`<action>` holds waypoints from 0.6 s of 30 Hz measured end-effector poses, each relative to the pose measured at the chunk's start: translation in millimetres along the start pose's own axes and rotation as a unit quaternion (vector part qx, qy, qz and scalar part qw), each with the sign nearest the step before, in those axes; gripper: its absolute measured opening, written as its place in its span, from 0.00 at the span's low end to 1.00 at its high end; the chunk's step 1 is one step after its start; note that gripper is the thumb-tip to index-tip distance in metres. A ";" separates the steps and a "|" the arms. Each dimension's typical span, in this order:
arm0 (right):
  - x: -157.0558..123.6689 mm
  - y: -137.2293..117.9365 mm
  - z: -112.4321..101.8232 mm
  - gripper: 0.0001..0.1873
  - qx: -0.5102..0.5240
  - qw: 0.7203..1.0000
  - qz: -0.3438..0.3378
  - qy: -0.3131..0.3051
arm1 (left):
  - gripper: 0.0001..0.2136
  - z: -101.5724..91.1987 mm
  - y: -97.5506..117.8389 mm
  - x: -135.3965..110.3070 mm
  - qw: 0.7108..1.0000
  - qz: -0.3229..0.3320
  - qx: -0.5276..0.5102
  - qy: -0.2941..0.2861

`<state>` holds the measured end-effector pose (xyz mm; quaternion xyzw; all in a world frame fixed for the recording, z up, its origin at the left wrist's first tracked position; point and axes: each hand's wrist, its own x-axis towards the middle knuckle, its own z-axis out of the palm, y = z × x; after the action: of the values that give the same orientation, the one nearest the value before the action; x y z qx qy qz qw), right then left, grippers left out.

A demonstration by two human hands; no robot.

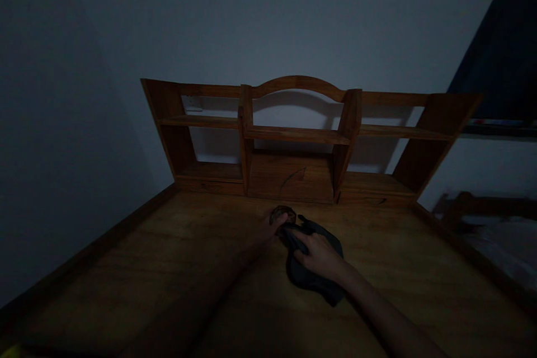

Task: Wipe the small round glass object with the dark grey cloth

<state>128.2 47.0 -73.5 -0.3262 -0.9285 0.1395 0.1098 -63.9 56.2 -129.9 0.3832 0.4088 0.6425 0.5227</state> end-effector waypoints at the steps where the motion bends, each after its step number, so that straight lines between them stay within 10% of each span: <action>1: 0.0 0.0 0.0 0.25 -0.002 1.000 0.001 -0.003 | 0.24 -0.2 -0.4 -0.2 1.000 -0.002 -0.002 -0.002; 18: 2.4 -1.2 2.7 0.38 -0.082 0.994 0.049 0.053 | 0.25 1.9 2.6 0.9 0.997 -0.055 -0.054 -0.014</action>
<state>124.8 47.1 -75.4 -0.3861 -0.9126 0.0501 0.1248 -63.2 56.9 -126.7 0.3406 0.3861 0.6286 0.5829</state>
